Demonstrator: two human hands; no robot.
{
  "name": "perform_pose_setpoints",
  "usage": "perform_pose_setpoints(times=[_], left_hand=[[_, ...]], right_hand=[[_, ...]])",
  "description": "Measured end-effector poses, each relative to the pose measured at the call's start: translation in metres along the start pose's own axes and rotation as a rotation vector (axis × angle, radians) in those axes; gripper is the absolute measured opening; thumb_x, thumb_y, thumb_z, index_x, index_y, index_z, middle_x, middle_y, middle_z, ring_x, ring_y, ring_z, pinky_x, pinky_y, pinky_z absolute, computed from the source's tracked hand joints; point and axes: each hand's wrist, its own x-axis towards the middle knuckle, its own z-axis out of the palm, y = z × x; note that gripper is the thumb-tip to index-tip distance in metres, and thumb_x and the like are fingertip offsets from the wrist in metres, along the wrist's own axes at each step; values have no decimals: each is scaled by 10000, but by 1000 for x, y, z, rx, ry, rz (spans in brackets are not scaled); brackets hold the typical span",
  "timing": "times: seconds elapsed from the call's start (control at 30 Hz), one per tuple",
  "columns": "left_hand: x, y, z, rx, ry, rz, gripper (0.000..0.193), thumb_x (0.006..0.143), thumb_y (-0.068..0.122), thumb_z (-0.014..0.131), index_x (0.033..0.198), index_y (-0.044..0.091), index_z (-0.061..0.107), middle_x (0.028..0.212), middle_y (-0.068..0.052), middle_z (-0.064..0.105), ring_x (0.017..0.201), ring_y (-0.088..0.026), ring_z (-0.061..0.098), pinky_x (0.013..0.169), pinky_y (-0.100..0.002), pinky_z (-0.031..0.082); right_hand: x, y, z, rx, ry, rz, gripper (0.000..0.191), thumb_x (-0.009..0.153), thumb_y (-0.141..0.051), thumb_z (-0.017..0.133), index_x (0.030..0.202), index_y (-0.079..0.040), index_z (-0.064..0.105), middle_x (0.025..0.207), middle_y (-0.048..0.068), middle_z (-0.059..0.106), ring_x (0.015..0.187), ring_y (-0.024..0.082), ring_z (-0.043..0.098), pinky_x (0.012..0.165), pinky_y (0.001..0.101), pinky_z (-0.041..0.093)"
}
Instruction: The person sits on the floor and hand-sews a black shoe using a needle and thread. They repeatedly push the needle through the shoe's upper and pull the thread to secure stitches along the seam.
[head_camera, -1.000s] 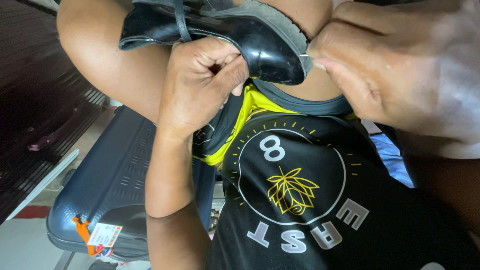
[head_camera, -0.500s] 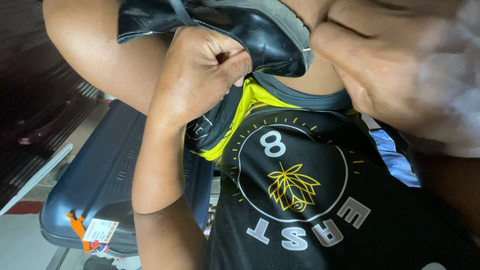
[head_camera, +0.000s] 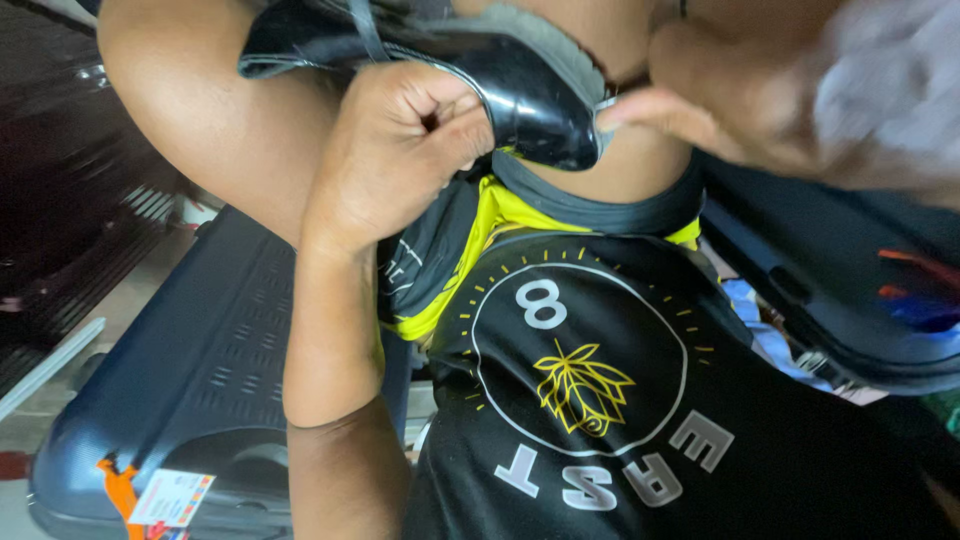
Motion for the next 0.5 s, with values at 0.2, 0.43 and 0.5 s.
perform_pose_setpoints(times=[0.2, 0.43, 0.5], left_hand=[[-8, 5, 9, 77, 122, 50, 179, 1009, -7, 723, 853, 2, 636, 647, 20, 511, 559, -26, 468, 552, -240, 374], [-22, 26, 29, 1, 386, 94, 113, 961, -37, 716, 1063, -6, 681, 869, -17, 590, 592, -33, 542, 535, -218, 431], [-31, 33, 39, 3, 483, 78, 150, 998, -38, 719, 1138, -1, 679, 1039, -53, 619, 651, -38, 577, 558, -206, 463]], right_hand=[[-5, 19, 13, 79, 13, -26, 145, 752, -124, 749, 855, -63, 668, 766, 58, 600, 652, 206, 593, 533, 329, 452], [-8, 30, 13, 124, 13, -82, 169, 766, -187, 767, 827, -73, 659, 738, 47, 594, 622, 192, 576, 517, 317, 438], [-9, 35, 14, 129, 11, -105, 180, 770, -205, 773, 819, -76, 656, 730, 44, 593, 614, 189, 572, 513, 314, 435]])
